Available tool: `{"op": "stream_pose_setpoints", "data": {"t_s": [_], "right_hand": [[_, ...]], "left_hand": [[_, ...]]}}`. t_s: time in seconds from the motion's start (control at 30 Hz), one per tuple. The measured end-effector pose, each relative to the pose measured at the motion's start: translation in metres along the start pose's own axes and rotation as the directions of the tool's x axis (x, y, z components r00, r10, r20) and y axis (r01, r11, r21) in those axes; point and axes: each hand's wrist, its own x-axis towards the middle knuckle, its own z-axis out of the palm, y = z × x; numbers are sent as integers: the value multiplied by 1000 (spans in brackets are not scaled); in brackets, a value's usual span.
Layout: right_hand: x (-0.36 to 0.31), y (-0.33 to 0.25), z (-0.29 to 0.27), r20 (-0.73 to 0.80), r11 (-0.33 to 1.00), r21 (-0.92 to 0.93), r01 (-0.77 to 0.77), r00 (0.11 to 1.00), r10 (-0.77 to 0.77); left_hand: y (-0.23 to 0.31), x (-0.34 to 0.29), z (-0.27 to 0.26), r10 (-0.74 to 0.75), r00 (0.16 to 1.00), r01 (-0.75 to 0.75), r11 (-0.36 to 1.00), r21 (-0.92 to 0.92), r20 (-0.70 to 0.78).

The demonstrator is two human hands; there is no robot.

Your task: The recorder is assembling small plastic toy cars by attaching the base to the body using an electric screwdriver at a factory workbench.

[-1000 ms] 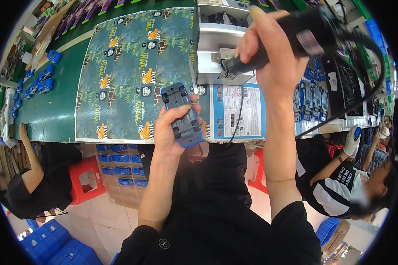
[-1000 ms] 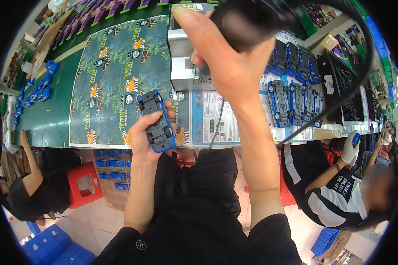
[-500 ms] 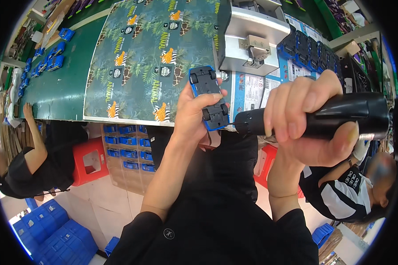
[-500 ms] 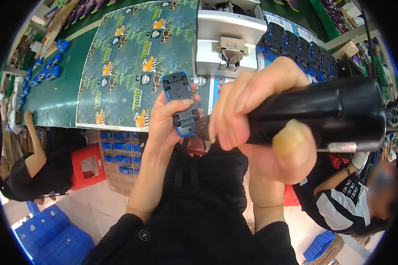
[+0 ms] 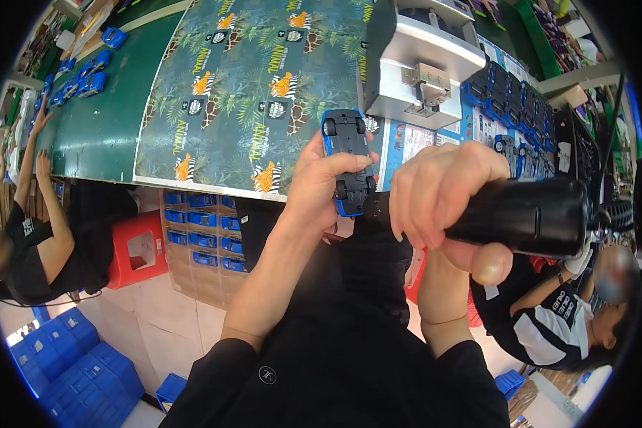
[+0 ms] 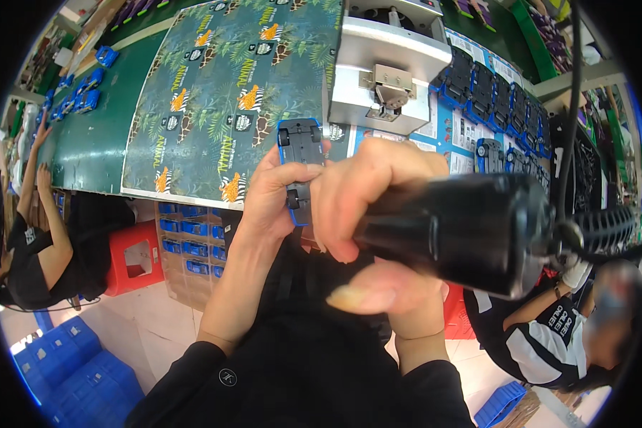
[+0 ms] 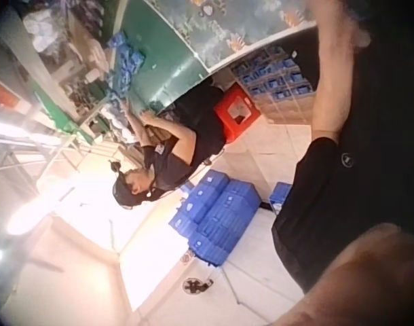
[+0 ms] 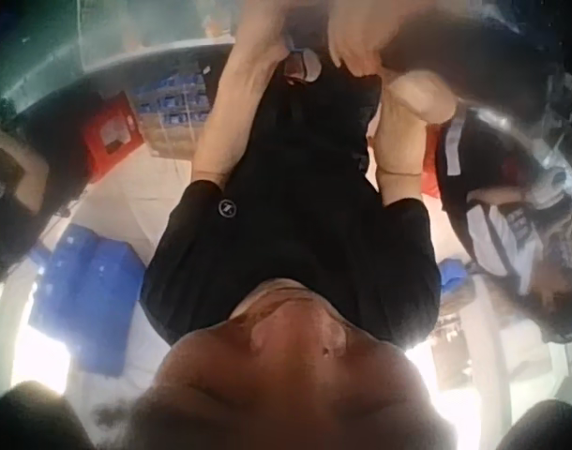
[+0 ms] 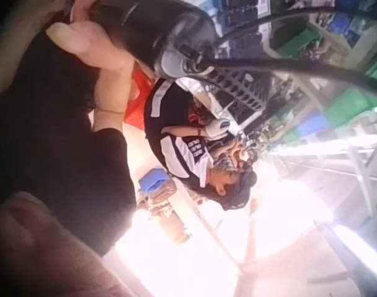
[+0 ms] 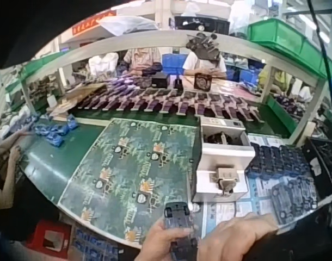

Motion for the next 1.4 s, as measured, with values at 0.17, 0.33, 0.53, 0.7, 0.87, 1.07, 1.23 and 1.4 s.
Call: {"op": "stream_pose_setpoints", "data": {"t_s": [0.17, 0.33, 0.53, 0.7, 0.87, 1.07, 1.23, 1.4], "right_hand": [[6, 0, -8, 127, 1000, 17, -21, 992, 18], [7, -2, -9, 145, 1000, 10, -5, 989, 4], [1, -3, 12, -169, 998, 62, -8, 985, 18], [-5, -8, 3, 1, 982, 10, 188, 982, -188], [-39, -44, -5, -312, 941, -265, 212, 904, -291], [-55, -49, -14, -381, 971, -235, 46, 915, -135], [-57, -31, -26, -404, 970, -244, 12, 908, -113], [-54, -27, -33, -392, 979, -197, -49, 919, -33]], "left_hand": [[1, -1, 3, -27, 1000, 27, 1000, -10, -9], [0, 0, 1, -43, 999, 43, 998, -51, -5], [3, 2, 3, -31, 1000, 31, 998, -53, 0], [26, -9, 11, 4, 1000, -1, 995, 101, -31], [85, 16, -5, 322, 484, -707, -404, 581, 814], [180, 21, -81, -276, 694, -572, -772, 278, 665], [269, -29, -152, 37, 772, -176, -947, 268, 634], [229, -60, -167, 381, 705, -13, -836, 548, 597]]}}
